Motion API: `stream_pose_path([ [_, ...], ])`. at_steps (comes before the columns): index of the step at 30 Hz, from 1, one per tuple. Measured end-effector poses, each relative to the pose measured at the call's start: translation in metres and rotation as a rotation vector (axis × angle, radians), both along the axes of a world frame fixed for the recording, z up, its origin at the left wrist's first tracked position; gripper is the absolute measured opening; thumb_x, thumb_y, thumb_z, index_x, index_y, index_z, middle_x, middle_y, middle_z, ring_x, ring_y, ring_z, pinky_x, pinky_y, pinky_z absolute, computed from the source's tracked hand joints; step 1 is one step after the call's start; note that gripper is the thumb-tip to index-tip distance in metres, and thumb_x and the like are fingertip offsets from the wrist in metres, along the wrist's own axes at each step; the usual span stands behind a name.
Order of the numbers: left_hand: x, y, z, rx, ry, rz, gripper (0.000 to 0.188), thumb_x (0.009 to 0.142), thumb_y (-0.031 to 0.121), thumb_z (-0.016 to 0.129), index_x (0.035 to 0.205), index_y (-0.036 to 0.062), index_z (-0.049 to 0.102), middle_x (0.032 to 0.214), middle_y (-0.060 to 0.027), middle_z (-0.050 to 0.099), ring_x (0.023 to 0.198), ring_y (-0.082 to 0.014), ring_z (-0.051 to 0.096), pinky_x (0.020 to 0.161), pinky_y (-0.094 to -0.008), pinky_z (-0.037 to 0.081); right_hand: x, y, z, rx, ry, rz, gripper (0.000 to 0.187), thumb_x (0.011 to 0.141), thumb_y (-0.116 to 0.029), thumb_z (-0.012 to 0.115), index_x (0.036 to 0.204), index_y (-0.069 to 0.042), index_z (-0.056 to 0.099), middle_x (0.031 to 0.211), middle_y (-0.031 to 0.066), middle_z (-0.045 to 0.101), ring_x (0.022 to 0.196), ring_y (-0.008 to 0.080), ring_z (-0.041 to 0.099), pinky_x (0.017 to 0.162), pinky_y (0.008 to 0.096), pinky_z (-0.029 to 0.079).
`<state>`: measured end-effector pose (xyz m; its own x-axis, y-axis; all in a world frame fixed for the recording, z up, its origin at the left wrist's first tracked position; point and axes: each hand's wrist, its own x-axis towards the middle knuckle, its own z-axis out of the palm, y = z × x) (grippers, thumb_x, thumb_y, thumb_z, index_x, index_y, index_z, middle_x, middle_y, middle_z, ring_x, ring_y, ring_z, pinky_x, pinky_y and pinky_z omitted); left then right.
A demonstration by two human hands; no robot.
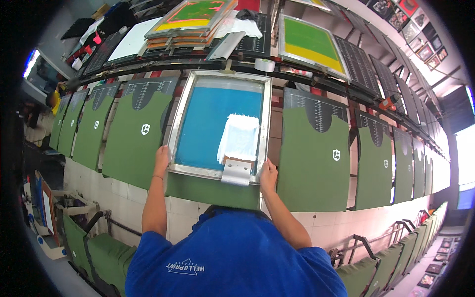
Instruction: The person uses a squeegee to spread white ink across a screen printing frame positioned over a green garment. They repeatedly pull the ink across the mesh to coat the surface evenly.
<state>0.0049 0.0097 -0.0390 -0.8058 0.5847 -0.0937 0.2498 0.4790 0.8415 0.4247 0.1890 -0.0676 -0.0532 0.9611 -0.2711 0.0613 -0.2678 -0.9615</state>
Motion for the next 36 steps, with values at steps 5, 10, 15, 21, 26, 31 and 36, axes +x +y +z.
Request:
stream_pose_path([
  [5,0.032,-0.004,0.022,0.091,-0.141,0.065,0.042,0.100,0.030,0.046,0.105,-0.0084,0.062,0.096,-0.0174,0.064,0.092,-0.0282,0.058,0.088,-0.0380,0.045,0.030,0.008,0.022,0.005,-0.062,0.012,0.038,0.100,-0.019,0.053,0.126,0.008,0.061,0.118,0.0165,0.066,0.107,0.0196,0.061,0.094,0.0303,0.046],
  [10,0.127,-0.023,0.031,0.185,-0.250,0.134,0.036,0.097,0.027,0.048,0.103,-0.0061,0.062,0.096,-0.0116,0.063,0.091,-0.0217,0.056,0.085,-0.0351,0.044,0.112,0.000,0.052,0.042,-0.141,0.004,0.038,0.099,-0.019,0.055,0.124,0.007,0.063,0.117,0.0174,0.067,0.107,0.0203,0.061,0.095,0.0315,0.046],
  [15,0.238,0.006,0.031,0.154,-0.363,0.064,0.031,0.096,0.023,0.050,0.102,-0.0051,0.063,0.089,-0.0076,0.063,0.084,-0.0168,0.056,0.078,-0.0318,0.046,0.232,0.017,0.077,0.052,-0.151,-0.041,0.037,0.098,-0.016,0.055,0.125,0.009,0.062,0.113,0.0130,0.068,0.101,0.0164,0.061,0.091,0.0280,0.047],
  [21,0.366,0.096,0.024,0.180,-0.380,-0.007,0.031,0.095,0.021,0.052,0.103,-0.0068,0.063,0.094,-0.0138,0.067,0.089,-0.0210,0.061,0.084,-0.0337,0.048,0.372,0.072,0.082,0.042,-0.096,-0.106,0.036,0.100,-0.013,0.051,0.125,0.010,0.062,0.110,0.0101,0.069,0.096,0.0132,0.062,0.087,0.0250,0.048],
  [26,0.437,0.157,0.033,0.195,-0.378,-0.014,0.032,0.095,0.022,0.051,0.103,-0.0063,0.063,0.093,-0.0114,0.065,0.089,-0.0191,0.058,0.083,-0.0328,0.046,0.439,0.125,0.083,0.063,-0.046,-0.108,0.036,0.101,-0.014,0.050,0.125,0.010,0.062,0.109,0.0101,0.070,0.094,0.0126,0.063,0.086,0.0257,0.048],
  [31,0.461,0.193,0.042,0.153,-0.387,0.018,0.037,0.094,0.025,0.051,0.104,-0.0082,0.064,0.093,-0.0134,0.065,0.089,-0.0202,0.059,0.082,-0.0337,0.047,0.454,0.167,0.083,0.030,-0.057,-0.110,0.036,0.101,-0.015,0.051,0.124,0.010,0.062,0.109,0.0109,0.070,0.095,0.0144,0.063,0.086,0.0267,0.048],
  [36,0.462,0.199,0.030,0.209,-0.382,0.067,0.036,0.094,0.025,0.051,0.102,-0.0085,0.063,0.090,-0.0124,0.065,0.085,-0.0196,0.058,0.079,-0.0338,0.046,0.455,0.191,0.074,0.019,0.014,-0.050,0.036,0.101,-0.015,0.051,0.125,0.010,0.062,0.109,0.0115,0.070,0.094,0.0147,0.063,0.086,0.0267,0.048],
])
